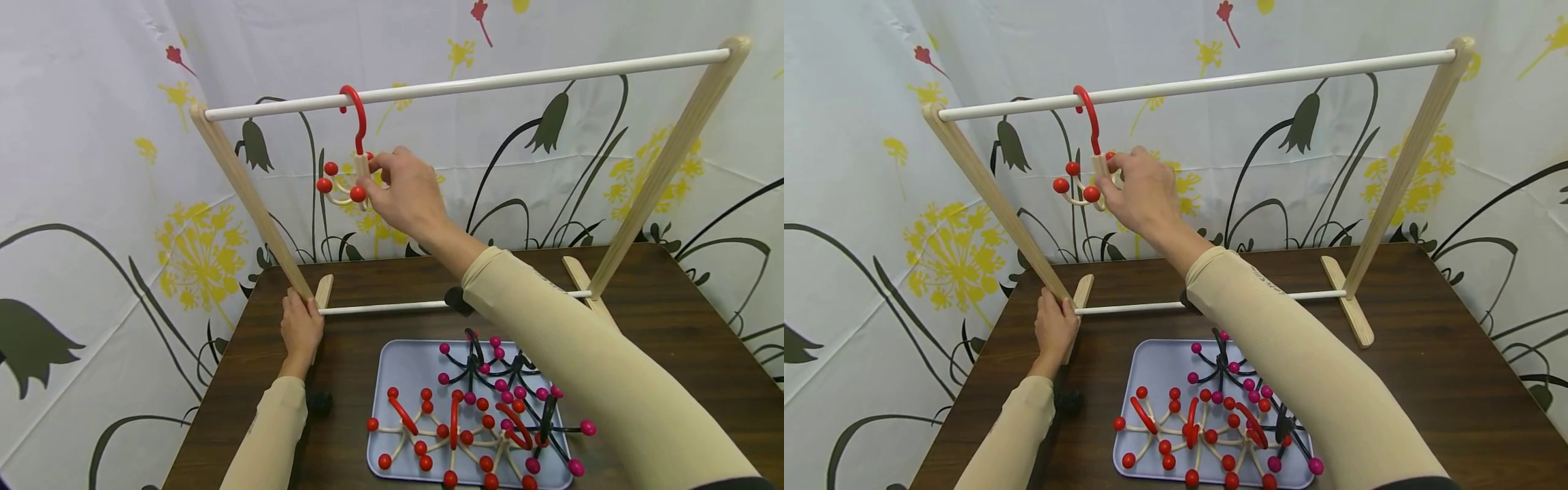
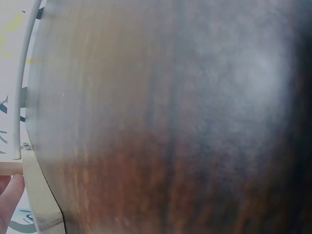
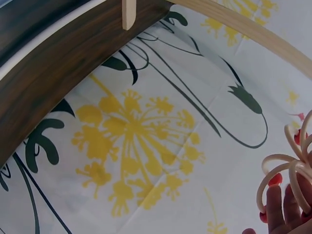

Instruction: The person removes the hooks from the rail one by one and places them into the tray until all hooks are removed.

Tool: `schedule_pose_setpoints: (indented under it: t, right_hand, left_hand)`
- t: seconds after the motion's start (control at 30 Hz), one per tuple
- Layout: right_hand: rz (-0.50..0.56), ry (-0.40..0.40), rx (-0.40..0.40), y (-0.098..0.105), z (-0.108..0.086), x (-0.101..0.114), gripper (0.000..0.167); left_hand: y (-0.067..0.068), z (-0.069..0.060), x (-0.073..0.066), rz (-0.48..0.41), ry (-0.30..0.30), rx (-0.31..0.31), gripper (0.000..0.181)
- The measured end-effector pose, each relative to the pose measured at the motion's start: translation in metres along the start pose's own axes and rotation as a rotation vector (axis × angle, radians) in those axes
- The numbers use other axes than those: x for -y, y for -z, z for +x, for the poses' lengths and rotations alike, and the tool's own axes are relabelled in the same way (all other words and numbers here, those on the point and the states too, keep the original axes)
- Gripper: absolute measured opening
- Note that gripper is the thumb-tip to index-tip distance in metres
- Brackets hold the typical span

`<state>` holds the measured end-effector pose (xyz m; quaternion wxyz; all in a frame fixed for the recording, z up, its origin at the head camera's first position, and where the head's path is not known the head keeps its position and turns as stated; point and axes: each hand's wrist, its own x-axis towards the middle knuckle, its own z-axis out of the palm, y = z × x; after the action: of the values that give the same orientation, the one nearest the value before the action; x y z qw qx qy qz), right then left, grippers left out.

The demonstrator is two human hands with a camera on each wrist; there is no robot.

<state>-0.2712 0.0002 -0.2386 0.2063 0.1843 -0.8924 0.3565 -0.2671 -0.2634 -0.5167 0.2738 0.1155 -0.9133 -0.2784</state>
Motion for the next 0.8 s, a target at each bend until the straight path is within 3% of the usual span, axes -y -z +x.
schedule_pose_setpoints:
  t: [0.23,0.8]
  right_hand:
    - [0.137,-0.021,0.031,0.006,0.001,-0.001,0.020]
    - [0.184,-0.001,0.025,0.033,0.007,-0.005,0.020]
  left_hand:
    - [0.001,-0.001,-0.001,-0.001,0.010,0.011,0.033]
    - [0.000,0.000,0.000,0.005,0.012,0.007,0.036]
